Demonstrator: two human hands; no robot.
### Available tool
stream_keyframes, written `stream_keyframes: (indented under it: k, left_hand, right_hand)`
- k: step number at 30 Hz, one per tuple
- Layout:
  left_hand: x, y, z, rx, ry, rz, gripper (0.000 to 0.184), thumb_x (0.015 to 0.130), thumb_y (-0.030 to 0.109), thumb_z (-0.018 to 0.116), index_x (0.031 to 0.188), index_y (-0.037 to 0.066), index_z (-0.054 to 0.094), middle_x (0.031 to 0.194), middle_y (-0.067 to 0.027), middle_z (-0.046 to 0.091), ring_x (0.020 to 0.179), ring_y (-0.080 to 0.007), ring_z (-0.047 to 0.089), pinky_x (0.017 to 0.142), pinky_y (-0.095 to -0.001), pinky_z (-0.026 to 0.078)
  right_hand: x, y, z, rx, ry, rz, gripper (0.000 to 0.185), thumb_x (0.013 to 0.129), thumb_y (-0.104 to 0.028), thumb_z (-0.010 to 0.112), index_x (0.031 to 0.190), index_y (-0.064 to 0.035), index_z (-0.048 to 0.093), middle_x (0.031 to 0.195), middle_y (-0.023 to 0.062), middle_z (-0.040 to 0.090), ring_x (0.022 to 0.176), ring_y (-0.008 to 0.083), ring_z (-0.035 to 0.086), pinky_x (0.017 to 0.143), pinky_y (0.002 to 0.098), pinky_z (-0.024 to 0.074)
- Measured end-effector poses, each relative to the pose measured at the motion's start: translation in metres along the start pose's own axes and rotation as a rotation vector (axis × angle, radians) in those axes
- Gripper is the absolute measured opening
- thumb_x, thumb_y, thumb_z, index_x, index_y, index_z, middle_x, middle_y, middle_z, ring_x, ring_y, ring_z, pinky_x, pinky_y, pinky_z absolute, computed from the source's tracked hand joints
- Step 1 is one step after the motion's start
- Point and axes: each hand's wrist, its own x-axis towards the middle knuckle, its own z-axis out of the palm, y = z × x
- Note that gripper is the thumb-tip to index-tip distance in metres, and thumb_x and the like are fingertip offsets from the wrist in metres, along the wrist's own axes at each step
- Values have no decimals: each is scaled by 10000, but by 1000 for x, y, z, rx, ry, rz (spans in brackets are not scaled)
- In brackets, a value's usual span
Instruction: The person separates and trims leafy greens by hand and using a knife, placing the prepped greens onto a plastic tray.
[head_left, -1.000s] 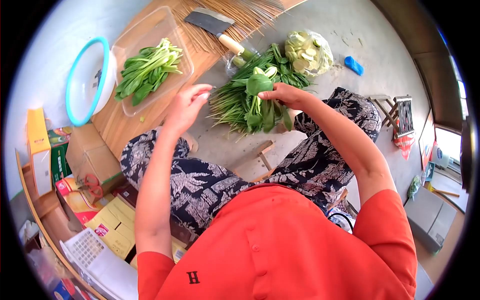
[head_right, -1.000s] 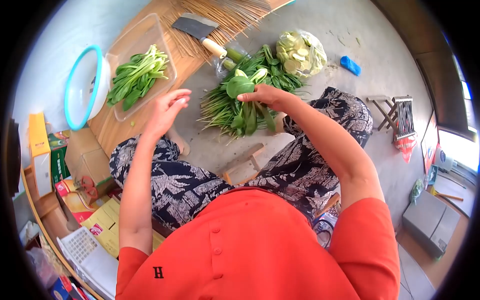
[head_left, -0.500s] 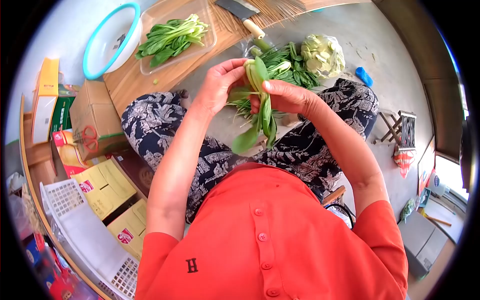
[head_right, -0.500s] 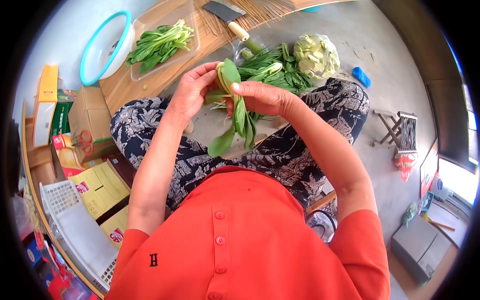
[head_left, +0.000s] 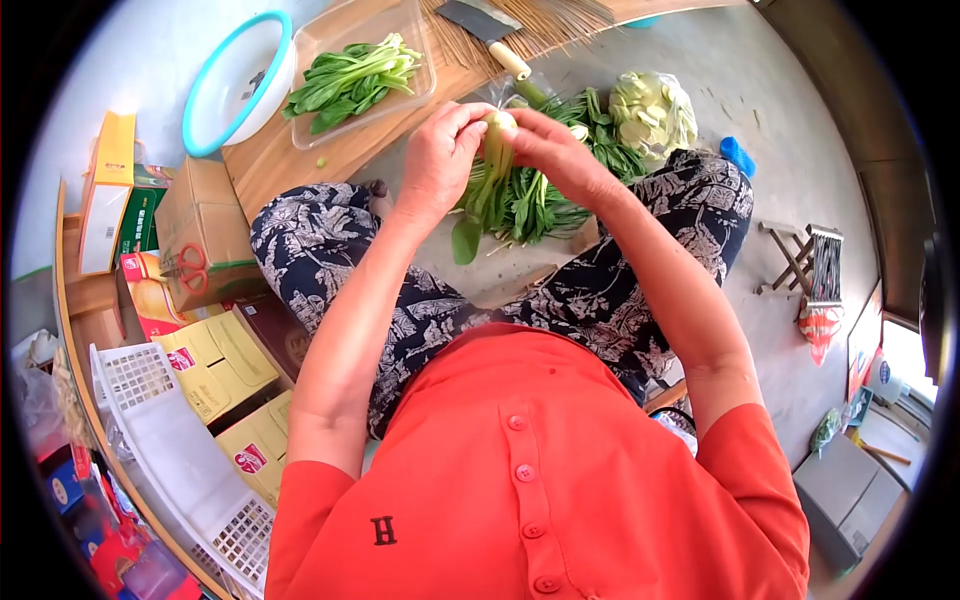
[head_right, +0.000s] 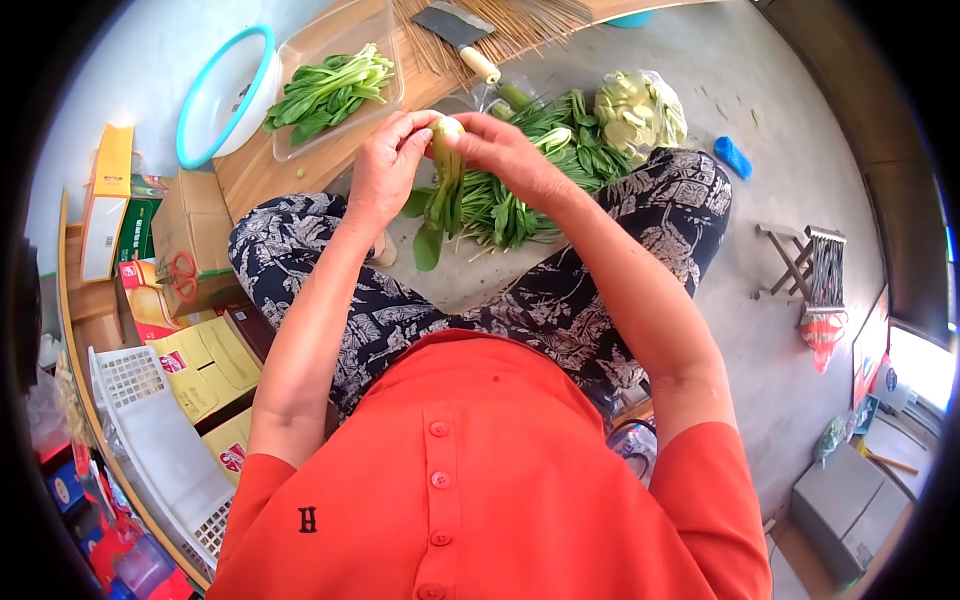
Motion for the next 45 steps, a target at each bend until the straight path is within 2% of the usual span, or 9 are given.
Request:
stream_keyframes:
  k: [11,13,14,16,19,22,30,35,45]
  left_hand:
    - [11,-15,-7,220,-230,33,239,952,148,513,1099,-1,629,808,-30,572,632,-93,538,580,-250,448]
    - [11,-17,-5,201,-246,-74,197,912,125,532,1038,55,665,930,-152,628,794,-348,621,746,-397,487]
    - [11,-18,-4,201,-249,-74,197,912,125,532,1038,55,665,930,-152,628,794,-348,621,746,-397,487]
    - [10,-16,1,120,-300,-267,225,968,181,495,1066,24,624,803,7,551,573,-65,478,488,-227,389]
    - [9,-2,3,-429,-283,-721,200,978,187,488,1045,35,600,779,31,519,537,-31,398,438,-184,303]
    - [5,7,-3,-601,-277,-789,184,986,190,481,1034,38,573,766,37,498,531,-15,346,422,-158,243]
    - [2,-5,7,-1059,-100,-759,239,947,185,576,1092,-5,572,830,-14,535,624,-57,440,468,-169,323]
    - [-1,-6,6,-1212,-41,-769,220,955,206,566,1083,28,582,847,-46,554,722,-122,506,613,-253,443]
    - [-9,-30,1,-1183,-56,-783,232,961,266,561,1080,68,574,831,-42,559,650,-115,479,617,-266,430]
  right_hand:
    - [-3,1,-3,-297,16,92,252,941,-286,588,1013,-44,586,828,6,628,687,92,585,629,263,483]
    - [-4,0,0,-457,76,45,237,933,-267,594,1000,-40,583,798,5,627,672,85,573,612,265,473]
    - [-4,0,0,-618,134,-4,222,925,-248,599,988,-37,579,768,3,626,656,77,562,595,266,462]
    - [-3,5,1,-754,179,-136,236,906,-248,592,998,-35,549,724,82,641,637,175,611,587,336,472]
    - [-7,1,10,-1135,345,-165,248,871,-268,592,940,-58,479,759,185,650,769,405,626,676,489,475]
    - [-4,3,3,-1138,480,-187,261,869,-275,594,929,-49,479,766,186,650,769,404,628,690,487,478]
    - [-2,9,1,-837,356,-158,392,848,-337,620,1078,-23,582,894,213,647,881,374,628,744,433,480]
    - [-2,-8,0,-421,301,119,345,897,-334,565,998,-6,603,817,56,625,718,125,546,668,283,447]
    - [-5,-4,0,-256,261,59,338,895,-295,616,1095,-22,626,837,-11,589,740,70,496,663,229,399]
